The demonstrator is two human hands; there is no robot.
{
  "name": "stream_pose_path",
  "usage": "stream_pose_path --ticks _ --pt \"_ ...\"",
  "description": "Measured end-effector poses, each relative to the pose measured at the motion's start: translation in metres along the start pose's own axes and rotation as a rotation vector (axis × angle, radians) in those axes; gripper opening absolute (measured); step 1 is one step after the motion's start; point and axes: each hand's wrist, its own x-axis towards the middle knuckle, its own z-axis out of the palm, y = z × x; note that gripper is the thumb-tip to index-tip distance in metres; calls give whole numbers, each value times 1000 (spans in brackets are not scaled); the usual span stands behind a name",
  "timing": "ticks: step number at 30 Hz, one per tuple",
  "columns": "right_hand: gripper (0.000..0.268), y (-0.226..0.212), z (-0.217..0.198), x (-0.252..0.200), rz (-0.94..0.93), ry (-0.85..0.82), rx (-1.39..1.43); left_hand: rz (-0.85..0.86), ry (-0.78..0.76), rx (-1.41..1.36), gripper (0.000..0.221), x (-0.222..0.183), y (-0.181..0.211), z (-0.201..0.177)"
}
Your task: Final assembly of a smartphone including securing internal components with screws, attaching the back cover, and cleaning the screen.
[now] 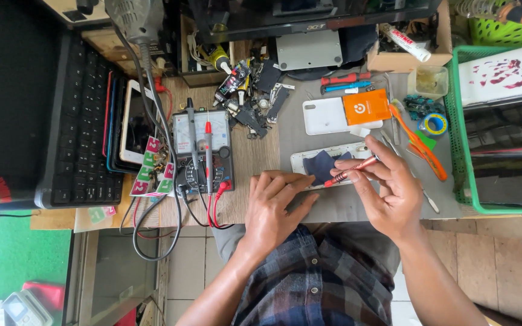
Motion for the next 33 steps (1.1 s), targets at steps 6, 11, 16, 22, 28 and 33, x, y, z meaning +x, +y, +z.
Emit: stream_pose_path --ticks 6,11,16,22,28,33 --pt "52 2 13 -6 105 49 85 -6 74 -9 22 -5 -8 3" --pt "50 1 17 -5 106 52 90 3 116 -1 18 -4 -8 5" --pt "50 2 19 -5 112 59 100 0 150 -13 15 -4 -9 6" --pt "50 5 21 -9 91 68 101 8 179 -27 15 -7 -13 9" --pt "51 9 21 -16 56 66 57 3 180 -68 13 -7 -11 7" --pt "51 11 19 -19 36 75 64 2 133 -27 32 -10 -12 6"
